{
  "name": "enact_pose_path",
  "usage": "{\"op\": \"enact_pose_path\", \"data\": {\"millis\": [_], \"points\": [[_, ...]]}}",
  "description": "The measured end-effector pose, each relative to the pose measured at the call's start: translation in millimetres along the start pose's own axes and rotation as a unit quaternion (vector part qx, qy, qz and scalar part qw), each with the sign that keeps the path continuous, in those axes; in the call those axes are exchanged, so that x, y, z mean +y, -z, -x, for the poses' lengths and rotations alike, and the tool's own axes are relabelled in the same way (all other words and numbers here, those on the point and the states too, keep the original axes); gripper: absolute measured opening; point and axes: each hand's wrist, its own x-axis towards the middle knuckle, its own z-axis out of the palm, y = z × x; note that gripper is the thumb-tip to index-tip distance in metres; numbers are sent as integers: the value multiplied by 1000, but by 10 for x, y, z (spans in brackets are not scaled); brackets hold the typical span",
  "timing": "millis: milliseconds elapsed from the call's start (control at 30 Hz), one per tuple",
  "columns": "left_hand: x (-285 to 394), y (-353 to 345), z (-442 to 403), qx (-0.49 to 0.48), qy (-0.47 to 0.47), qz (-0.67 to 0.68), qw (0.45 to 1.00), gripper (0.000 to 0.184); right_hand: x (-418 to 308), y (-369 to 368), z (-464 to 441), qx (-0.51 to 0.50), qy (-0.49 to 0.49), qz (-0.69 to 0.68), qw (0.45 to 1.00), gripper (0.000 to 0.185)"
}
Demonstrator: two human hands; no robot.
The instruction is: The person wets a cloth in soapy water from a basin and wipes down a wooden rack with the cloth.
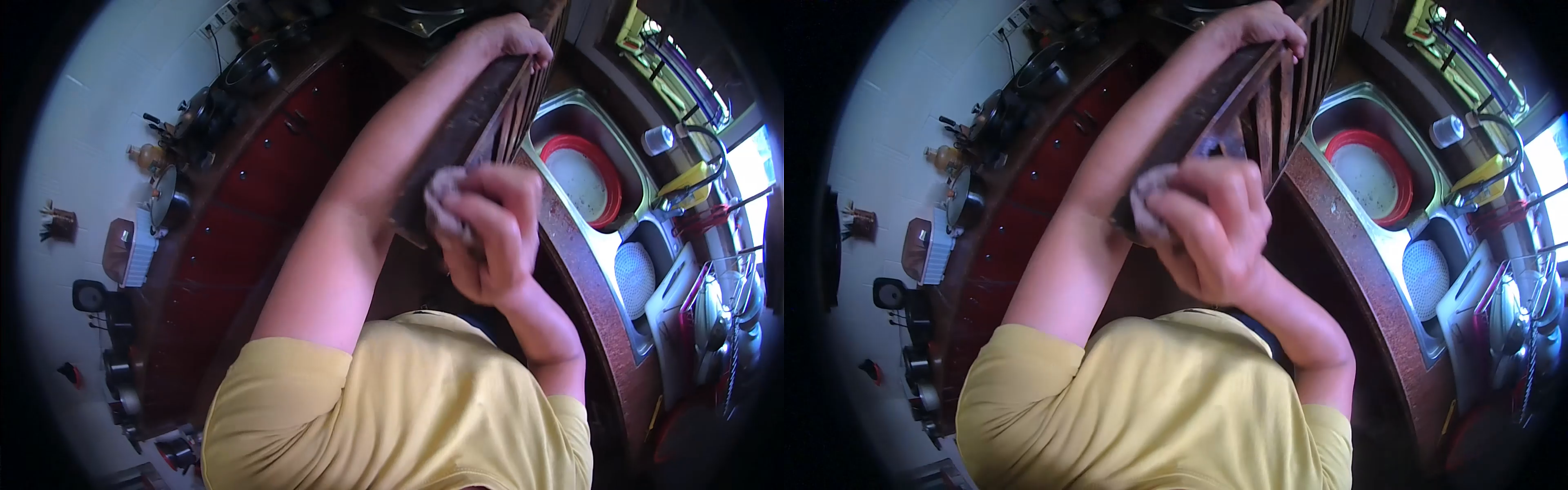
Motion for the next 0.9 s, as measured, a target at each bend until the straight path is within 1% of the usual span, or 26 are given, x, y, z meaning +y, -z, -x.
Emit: {"op": "enact_pose_path", "data": {"millis": [67, 100, 133, 200, 233, 300, 367, 400, 433, 467, 533, 567, 600, 667, 700, 733, 767, 800, 833, 867, 900], "points": [[0, -68, -78, -1, -3, 31, 1000, 15, -144, 84, 20, 4, 38, 14, 999, 30], [8, -106, -123, 7, 8, 29, 1000, 15, -195, 112, -25, -29, 76, 39, 996, 29], [17, -160, -144, 11, 0, 47, 999, 16, -203, 116, -15, -50, 107, 93, 989, 29], [40, -236, -199, 17, 15, 53, 998, 12, -215, 123, 2, -84, 174, 195, 961, 30], [42, -244, -226, 16, 8, 59, 998, 12, -254, 129, -11, -97, 176, 217, 955, 30], [23, -243, -268, 32, -2, 13, 999, 11, -319, 146, -55, -114, 178, 242, 947, 30], [47, -279, -235, 43, -1, -5, 999, 11, -358, 176, -174, -159, 136, 211, 955, 29], [68, -279, -225, 59, 4, -26, 998, 11, -389, 206, -286, -201, 68, 167, 963, 31], [66, -296, -220, 46, 16, -8, 999, 13, -356, 207, -355, -224, 69, 151, 960, 32], [55, -275, -213, 47, 8, -3, 999, 13, -321, 210, -420, -247, 72, 135, 957, 33], [5, -229, -236, 29, 6, 0, 1000, 13, -301, 236, -520, -295, 35, 68, 952, 35], [-73, -233, -288, 42, -20, 27, 999, 14, -286, 251, -563, -321, 22, 50, 945, 31], [-139, -249, -366, 63, -39, 14, 997, 21, -216, 268, -600, -325, 27, 58, 944, 31], [-184, -253, -311, 46, -38, 123, 991, 32, 82, 312, -639, -335, 33, 79, 938, 32], [-155, -255, -155, 46, -60, 180, 981, 40, 351, 321, -636, -279, 39, 115, 952, 22], [-139, -327, 14, 71, -51, 301, 949, 43, 916, 414, -731, -249, 32, 154, 955, 14], [-129, -388, 66, 41, -44, 391, 919, 41, 1111, 460, -814, -242, 28, 193, 951, 11], [-209, -415, 51, 9, -105, 410, 906, 37, 1415, 504, -849, -224, 22, 212, 951, 13], [-289, -443, 38, -27, -164, 431, 887, 35, 1608, 540, -882, -225, -11, 217, 950, 14], [-218, -474, 126, -22, -115, 525, 843, 34, 1715, 534, -911, -205, -17, 213, 955, 15], [-327, -477, -38, -44, -156, 548, 821, 35, 1795, 516, -894, -190, -25, 213, 958, 15]]}}
